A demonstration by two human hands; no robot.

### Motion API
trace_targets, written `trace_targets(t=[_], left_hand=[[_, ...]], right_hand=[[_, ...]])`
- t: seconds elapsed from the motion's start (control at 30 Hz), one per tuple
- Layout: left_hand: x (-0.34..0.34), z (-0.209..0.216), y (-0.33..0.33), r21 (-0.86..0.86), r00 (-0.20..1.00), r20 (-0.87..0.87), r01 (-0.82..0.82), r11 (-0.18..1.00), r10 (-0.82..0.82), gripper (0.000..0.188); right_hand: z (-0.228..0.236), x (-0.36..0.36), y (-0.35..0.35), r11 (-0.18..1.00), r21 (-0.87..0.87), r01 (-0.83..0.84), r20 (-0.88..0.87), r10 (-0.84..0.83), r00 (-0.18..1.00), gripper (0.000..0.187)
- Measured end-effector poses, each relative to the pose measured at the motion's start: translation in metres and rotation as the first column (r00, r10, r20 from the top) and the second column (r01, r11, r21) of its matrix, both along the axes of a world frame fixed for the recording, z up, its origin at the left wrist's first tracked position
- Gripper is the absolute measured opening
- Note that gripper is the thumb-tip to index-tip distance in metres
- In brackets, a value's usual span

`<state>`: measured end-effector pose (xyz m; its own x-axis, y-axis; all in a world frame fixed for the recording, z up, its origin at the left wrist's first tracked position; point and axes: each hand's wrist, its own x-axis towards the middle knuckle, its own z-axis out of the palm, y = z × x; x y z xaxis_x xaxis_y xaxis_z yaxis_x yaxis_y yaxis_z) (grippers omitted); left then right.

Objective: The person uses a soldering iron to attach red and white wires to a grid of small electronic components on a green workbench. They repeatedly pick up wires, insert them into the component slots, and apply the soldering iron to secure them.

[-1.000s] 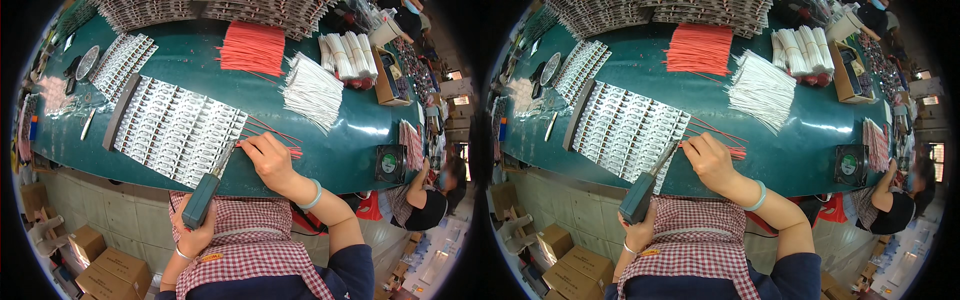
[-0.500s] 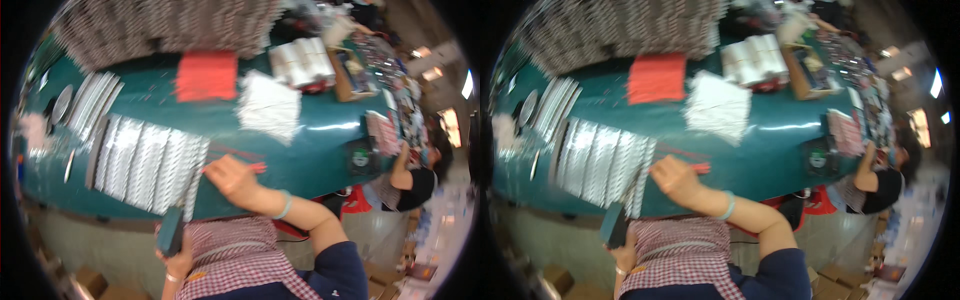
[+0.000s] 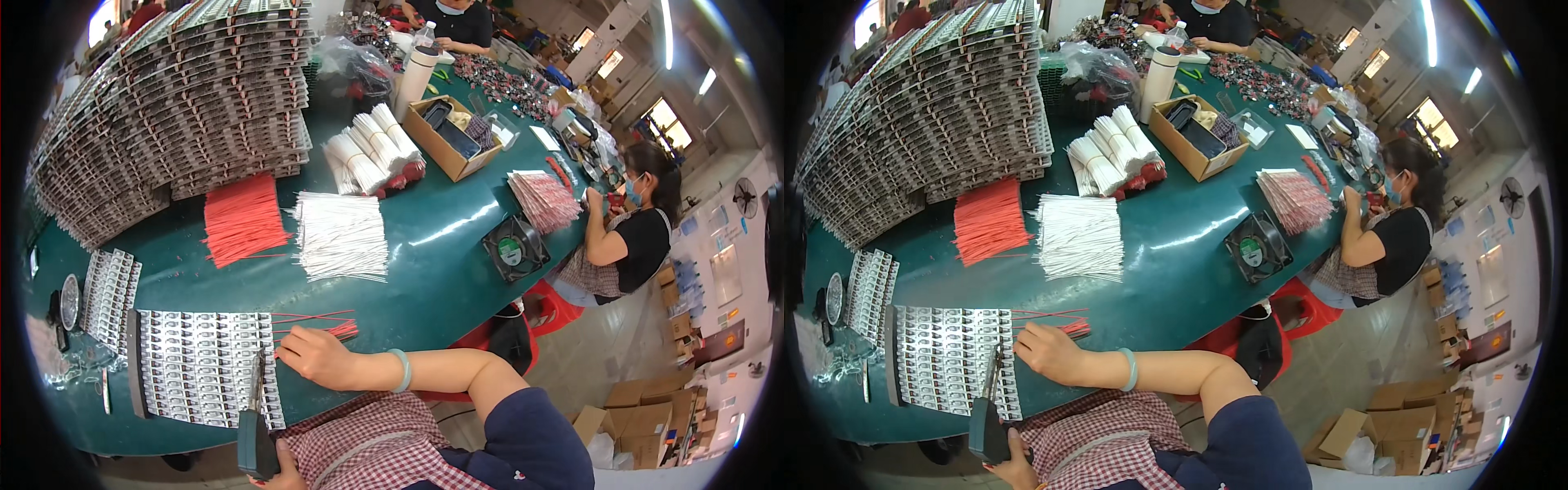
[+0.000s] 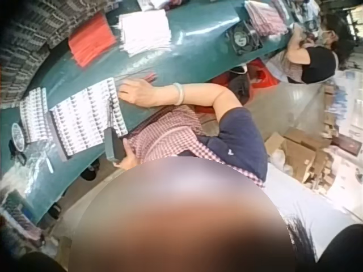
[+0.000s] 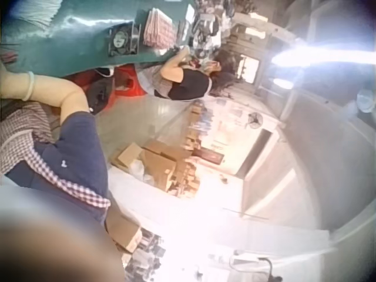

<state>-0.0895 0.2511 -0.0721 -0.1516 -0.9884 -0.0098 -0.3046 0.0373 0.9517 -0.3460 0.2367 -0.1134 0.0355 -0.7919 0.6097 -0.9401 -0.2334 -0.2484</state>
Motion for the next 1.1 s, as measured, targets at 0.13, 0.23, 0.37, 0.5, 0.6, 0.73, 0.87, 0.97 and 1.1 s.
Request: trace_targets(t=[0.13,0.23,0.37,0.5,0.6,0.73,0.87,0.97,1.1], left_hand=[[0.011,-0.019,0.0,0.093,0.999,-0.041,-0.028,0.995,0.032,0.037],[0.017,-0.031,-0.001,0.099,0.996,-0.068,-0.043,0.994,0.05,0.031],[0.031,-0.024,-0.017,0.134,0.994,-0.024,-0.104,0.986,0.109,0.023],[0.026,0.026,-0.048,0.061,0.975,-0.153,-0.156,0.986,0.164,0.021],[0.047,0.04,-0.079,-0.065,0.968,-0.186,-0.18,0.981,0.165,0.036],[0.052,0.078,-0.106,-0.293,0.923,-0.182,-0.381,0.877,0.34,0.032],[0.081,0.103,-0.139,-0.497,0.921,-0.257,-0.385,0.778,0.291,0.026],[0.106,0.118,-0.157,-0.494,0.876,-0.264,-0.482,0.723,0.403,0.026],[0.278,0.05,-0.218,-0.388,0.867,-0.062,-0.478,0.788,0.495,0.033]], right_hand=[[-0.001,0.001,-0.001,1.0,0.001,-0.001,0.002,0.001,1.0,0.021],[-0.004,-0.002,0.002,0.999,0.033,0.013,-0.003,-0.013,1.0,0.021],[0.0,0.0,-0.002,0.999,0.032,-0.005,0.011,0.005,1.0,0.02],[-0.002,-0.001,0.001,0.999,0.044,0.003,0.009,-0.004,1.0,0.02],[-0.003,0.002,0.0,1.0,0.021,0.005,0.013,-0.005,1.0,0.02],[0.001,0.0,0.001,1.0,0.009,-0.003,0.021,0.003,1.0,0.022],[0.001,-0.007,0.006,0.999,0.055,-0.001,0.011,0.0,1.0,0.023],[0.004,-0.01,0.006,0.998,0.067,-0.006,0.016,0.004,1.0,0.023],[0.017,-0.007,-0.003,0.993,0.089,-0.081,0.039,0.078,0.996,0.022]])
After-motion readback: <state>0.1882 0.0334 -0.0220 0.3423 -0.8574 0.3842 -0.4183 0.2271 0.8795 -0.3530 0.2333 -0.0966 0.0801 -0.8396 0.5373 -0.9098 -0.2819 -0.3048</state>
